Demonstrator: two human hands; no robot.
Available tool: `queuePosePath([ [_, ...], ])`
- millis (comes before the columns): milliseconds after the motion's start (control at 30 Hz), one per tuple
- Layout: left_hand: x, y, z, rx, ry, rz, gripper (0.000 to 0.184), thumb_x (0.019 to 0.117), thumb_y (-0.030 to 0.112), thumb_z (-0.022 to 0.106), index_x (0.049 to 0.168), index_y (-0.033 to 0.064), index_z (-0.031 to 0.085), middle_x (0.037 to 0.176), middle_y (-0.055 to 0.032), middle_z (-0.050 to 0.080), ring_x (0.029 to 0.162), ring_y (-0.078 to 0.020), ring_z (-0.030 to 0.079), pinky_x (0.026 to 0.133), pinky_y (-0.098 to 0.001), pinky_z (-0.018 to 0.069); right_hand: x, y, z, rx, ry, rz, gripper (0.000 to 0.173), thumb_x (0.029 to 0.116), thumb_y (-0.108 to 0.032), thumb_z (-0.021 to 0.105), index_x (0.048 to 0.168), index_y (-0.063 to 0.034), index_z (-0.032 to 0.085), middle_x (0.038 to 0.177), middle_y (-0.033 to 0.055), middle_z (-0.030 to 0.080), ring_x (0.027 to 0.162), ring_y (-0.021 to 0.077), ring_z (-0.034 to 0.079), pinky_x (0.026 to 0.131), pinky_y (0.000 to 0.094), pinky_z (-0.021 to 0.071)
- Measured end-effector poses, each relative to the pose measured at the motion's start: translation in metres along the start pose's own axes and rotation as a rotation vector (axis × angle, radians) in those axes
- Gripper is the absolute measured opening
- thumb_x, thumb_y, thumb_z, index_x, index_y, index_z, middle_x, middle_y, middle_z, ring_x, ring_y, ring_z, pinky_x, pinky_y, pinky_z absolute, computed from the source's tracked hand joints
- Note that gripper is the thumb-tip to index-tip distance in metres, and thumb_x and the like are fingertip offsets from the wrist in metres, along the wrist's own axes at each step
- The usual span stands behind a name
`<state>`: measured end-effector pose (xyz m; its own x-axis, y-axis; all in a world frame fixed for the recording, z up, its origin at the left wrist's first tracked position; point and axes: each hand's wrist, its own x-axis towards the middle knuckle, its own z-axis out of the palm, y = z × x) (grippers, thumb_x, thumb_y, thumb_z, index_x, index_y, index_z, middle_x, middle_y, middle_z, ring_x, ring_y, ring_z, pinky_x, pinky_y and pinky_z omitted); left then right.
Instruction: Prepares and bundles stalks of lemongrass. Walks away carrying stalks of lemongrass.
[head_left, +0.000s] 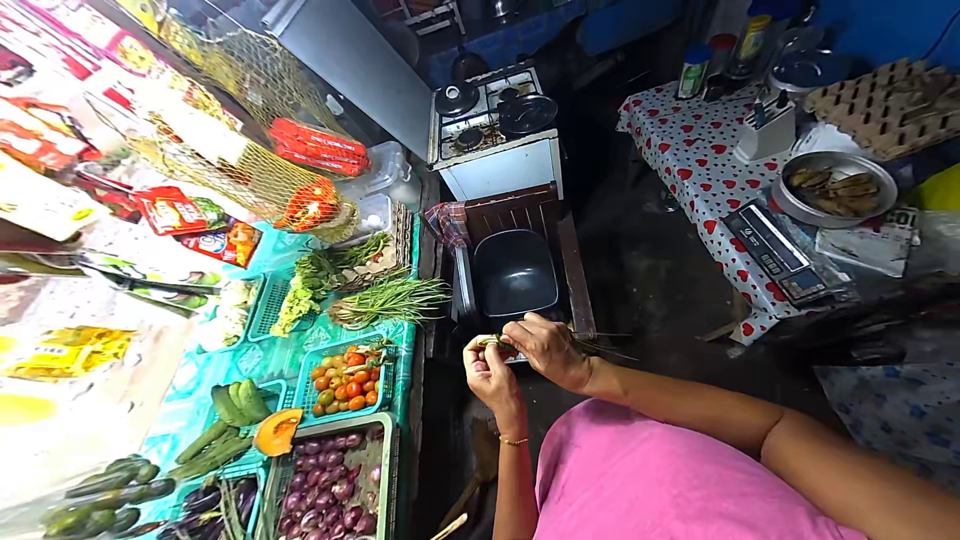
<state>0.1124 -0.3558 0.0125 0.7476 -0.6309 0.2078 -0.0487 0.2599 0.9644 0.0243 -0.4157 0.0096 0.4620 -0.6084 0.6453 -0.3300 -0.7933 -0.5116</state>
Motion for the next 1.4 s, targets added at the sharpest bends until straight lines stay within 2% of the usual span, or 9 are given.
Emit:
queuePosePath([
  [300, 0.017, 0.001, -0.016, -0.170, -0.246, -0.193, 0.014, 0.0987, -0.003, 0.051, 0.112, -0.0020, 0.056, 0.092, -0.0053, 0.068, 0.080, -0.0122, 0.069, 0.077, -0.0305, 0.0614, 0.005, 0.008, -0.016, 0.106, -0.135, 0.112, 0.034, 0.1090, -0.029, 0.046, 0.102, -0.0049, 0.069, 0.077, 0.0110, 0.066, 0.073, 0.0272, 0.067, 0.066, 0.0401, 0.0538],
  [400, 0.029, 0.005, -0.039, -0.272, -0.463, -0.268, 0.010, 0.0953, 0.000, 0.060, 0.103, 0.0045, 0.064, 0.095, -0.0040, 0.070, 0.089, -0.0119, 0.068, 0.086, -0.0309, 0.0583, 0.021, 0.019, -0.042, 0.526, -0.481, 0.166, 0.036, 0.1098, -0.029, 0.046, 0.101, -0.0003, 0.066, 0.082, 0.0101, 0.064, 0.074, 0.0167, 0.062, 0.071, 0.0339, 0.0506],
  [533, 0.025, 0.014, -0.039, -0.496, -0.620, -0.283, 0.011, 0.0899, 0.014, 0.076, 0.100, 0.0156, 0.071, 0.097, 0.0000, 0.070, 0.093, -0.0087, 0.067, 0.089, -0.0272, 0.0562, 0.022, 0.027, -0.042, 1.296, -0.734, 0.368, 0.027, 0.1092, -0.024, 0.048, 0.092, -0.0101, 0.062, 0.069, -0.0092, 0.055, 0.058, -0.0031, 0.050, 0.054, 0.0148, 0.0409],
  [667, 0.022, 0.010, -0.022, -0.604, -0.523, -0.233, 0.009, 0.0937, 0.010, 0.070, 0.102, 0.0136, 0.069, 0.098, -0.0022, 0.070, 0.091, -0.0107, 0.068, 0.084, -0.0275, 0.0577, -0.003, 0.013, -0.013, 1.727, -0.590, 0.633, 0.029, 0.1107, -0.037, 0.041, 0.099, -0.0175, 0.060, 0.074, -0.0092, 0.057, 0.058, -0.0011, 0.050, 0.051, 0.0154, 0.0399],
  [867, 0.015, 0.005, -0.009, -0.321, -0.229, 0.024, 0.009, 0.0925, -0.006, 0.064, 0.099, 0.0000, 0.064, 0.091, -0.0074, 0.070, 0.083, -0.0126, 0.068, 0.077, -0.0284, 0.0597, -0.008, -0.025, -0.011, 1.565, -0.345, 1.146, 0.034, 0.1125, -0.022, 0.030, 0.092, -0.0137, 0.055, 0.065, -0.0069, 0.049, 0.052, 0.0017, 0.044, 0.046, 0.0166, 0.0351],
  [967, 0.015, -0.004, -0.014, -0.085, -0.164, 0.144, 0.008, 0.0903, -0.004, 0.066, 0.098, -0.0019, 0.065, 0.092, -0.0065, 0.070, 0.087, -0.0129, 0.068, 0.081, -0.0282, 0.0591, -0.008, -0.023, -0.023, 1.200, -0.535, 0.892, 0.024, 0.1123, -0.025, 0.036, 0.105, -0.0117, 0.054, 0.074, -0.0059, 0.048, 0.059, 0.0028, 0.044, 0.051, 0.0181, 0.0352],
  [1167, 0.015, -0.005, -0.031, 0.001, -0.393, 0.172, 0.008, 0.0899, -0.002, 0.065, 0.097, 0.0010, 0.068, 0.093, -0.0051, 0.069, 0.090, -0.0139, 0.067, 0.085, -0.0305, 0.0580, 0.026, 0.021, -0.063, 0.457, -0.634, 0.203, 0.036, 0.1091, -0.028, 0.046, 0.102, -0.0004, 0.067, 0.081, 0.0093, 0.063, 0.073, 0.0150, 0.058, 0.070, 0.0333, 0.0481],
  [1267, 0.014, 0.005, -0.031, -0.254, -0.544, 0.014, 0.008, 0.0917, 0.004, 0.071, 0.099, 0.0069, 0.069, 0.095, -0.0024, 0.070, 0.092, -0.0113, 0.067, 0.087, -0.0299, 0.0573, 0.036, 0.043, -0.063, 0.636, -0.627, 0.125, 0.031, 0.1053, -0.028, 0.058, 0.098, -0.0016, 0.071, 0.083, 0.0023, 0.067, 0.075, 0.0026, 0.060, 0.071, 0.0210, 0.0486],
  [1400, 0.010, 0.007, -0.021, -0.524, -0.585, -0.108, 0.009, 0.0906, 0.015, 0.076, 0.098, 0.0149, 0.071, 0.097, 0.0012, 0.069, 0.096, -0.0087, 0.065, 0.092, -0.0274, 0.0540, 0.016, 0.050, -0.025, 1.231, -0.556, 0.372, 0.016, 0.1007, -0.019, 0.063, 0.087, -0.0115, 0.067, 0.072, -0.0126, 0.061, 0.063, -0.0055, 0.054, 0.058, 0.0142, 0.0433],
])
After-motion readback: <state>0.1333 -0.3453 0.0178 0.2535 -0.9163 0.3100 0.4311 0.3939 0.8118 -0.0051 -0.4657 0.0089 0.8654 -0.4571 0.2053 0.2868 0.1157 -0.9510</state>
